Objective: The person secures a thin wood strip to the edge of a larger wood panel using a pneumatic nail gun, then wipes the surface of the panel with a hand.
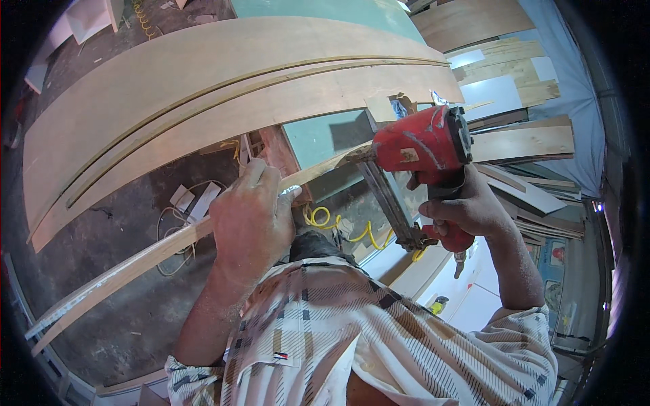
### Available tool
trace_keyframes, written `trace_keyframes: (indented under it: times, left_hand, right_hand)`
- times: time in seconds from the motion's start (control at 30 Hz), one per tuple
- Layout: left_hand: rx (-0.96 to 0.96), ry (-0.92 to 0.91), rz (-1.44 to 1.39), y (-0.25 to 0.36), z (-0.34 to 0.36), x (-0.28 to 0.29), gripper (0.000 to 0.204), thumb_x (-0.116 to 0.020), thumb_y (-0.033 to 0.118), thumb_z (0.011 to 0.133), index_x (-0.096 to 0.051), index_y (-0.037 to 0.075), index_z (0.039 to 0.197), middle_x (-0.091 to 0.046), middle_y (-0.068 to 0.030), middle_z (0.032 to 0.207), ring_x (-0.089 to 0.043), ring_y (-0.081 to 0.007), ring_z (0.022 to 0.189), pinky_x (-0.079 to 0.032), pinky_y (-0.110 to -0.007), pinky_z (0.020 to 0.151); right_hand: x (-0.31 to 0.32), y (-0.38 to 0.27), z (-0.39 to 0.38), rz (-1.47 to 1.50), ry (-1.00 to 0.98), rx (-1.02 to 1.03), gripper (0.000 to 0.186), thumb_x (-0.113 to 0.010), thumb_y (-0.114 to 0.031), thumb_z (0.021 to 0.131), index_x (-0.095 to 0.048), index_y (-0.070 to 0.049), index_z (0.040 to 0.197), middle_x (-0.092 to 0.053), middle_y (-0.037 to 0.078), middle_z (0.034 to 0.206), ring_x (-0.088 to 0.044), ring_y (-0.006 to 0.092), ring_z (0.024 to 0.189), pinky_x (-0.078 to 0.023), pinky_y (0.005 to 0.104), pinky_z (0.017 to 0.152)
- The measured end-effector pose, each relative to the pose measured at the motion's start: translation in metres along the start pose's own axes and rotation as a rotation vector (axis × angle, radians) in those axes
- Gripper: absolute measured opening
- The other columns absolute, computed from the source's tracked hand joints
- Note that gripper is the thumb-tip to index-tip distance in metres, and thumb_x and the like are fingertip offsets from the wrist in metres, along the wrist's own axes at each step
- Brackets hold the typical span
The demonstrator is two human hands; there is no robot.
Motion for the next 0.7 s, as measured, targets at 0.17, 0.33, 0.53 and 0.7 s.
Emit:
trace_keyframes:
  times: [0.17,0.33,0.53,0.7]
  left_hand:
    - [0.018,-0.027,-0.026,-0.003,-0.001,-0.002,0.024,-0.079,0.015,0.083,-0.061,0.003,0.093,-0.061,-0.0133,0.095,-0.069,-0.0344,0.086,-0.054,-0.046,0.067]
    - [-0.005,-0.055,-0.028,-0.001,-0.003,-0.001,0.037,-0.085,0.008,0.070,-0.060,0.002,0.096,-0.061,-0.0156,0.101,-0.070,-0.0355,0.090,-0.055,-0.046,0.071]
    - [-0.031,-0.023,-0.058,-0.002,-0.003,-0.002,0.036,-0.084,0.007,0.070,-0.059,0.001,0.095,-0.060,-0.0153,0.099,-0.069,-0.0357,0.089,-0.056,-0.045,0.072]
    - [-0.032,-0.006,-0.091,-0.003,-0.002,-0.001,0.038,-0.083,0.006,0.068,-0.060,0.002,0.098,-0.058,-0.0148,0.096,-0.067,-0.0373,0.087,-0.052,-0.048,0.069]
  right_hand:
    - [-0.003,-0.013,-0.001,-0.068,-0.001,-0.037,0.042,-0.070,0.006,0.073,-0.064,0.000,0.114,-0.064,0.003,0.064,-0.064,0.0130,0.051,-0.052,0.0298,0.053]
    - [-0.003,-0.021,-0.002,-0.099,-0.023,-0.062,0.044,-0.069,0.006,0.072,-0.063,0.000,0.115,-0.062,0.002,0.064,-0.064,0.0118,0.054,-0.052,0.0285,0.055]
    - [-0.008,-0.024,-0.002,-0.145,-0.014,-0.065,0.045,-0.068,0.005,0.071,-0.063,0.000,0.115,-0.060,0.001,0.062,-0.063,0.0113,0.052,-0.051,0.0284,0.053]
    - [-0.010,-0.029,-0.004,-0.151,0.030,-0.020,0.041,-0.067,0.004,0.072,-0.063,0.000,0.113,-0.060,0.002,0.060,-0.062,0.0110,0.051,-0.052,0.0292,0.052]
Point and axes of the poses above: each hand's wrist, its own z-axis towards the middle knuckle, its own x-axis out of the back of the hand, y = z × x, the point moved 6 cm from there along z, towards the middle knuckle
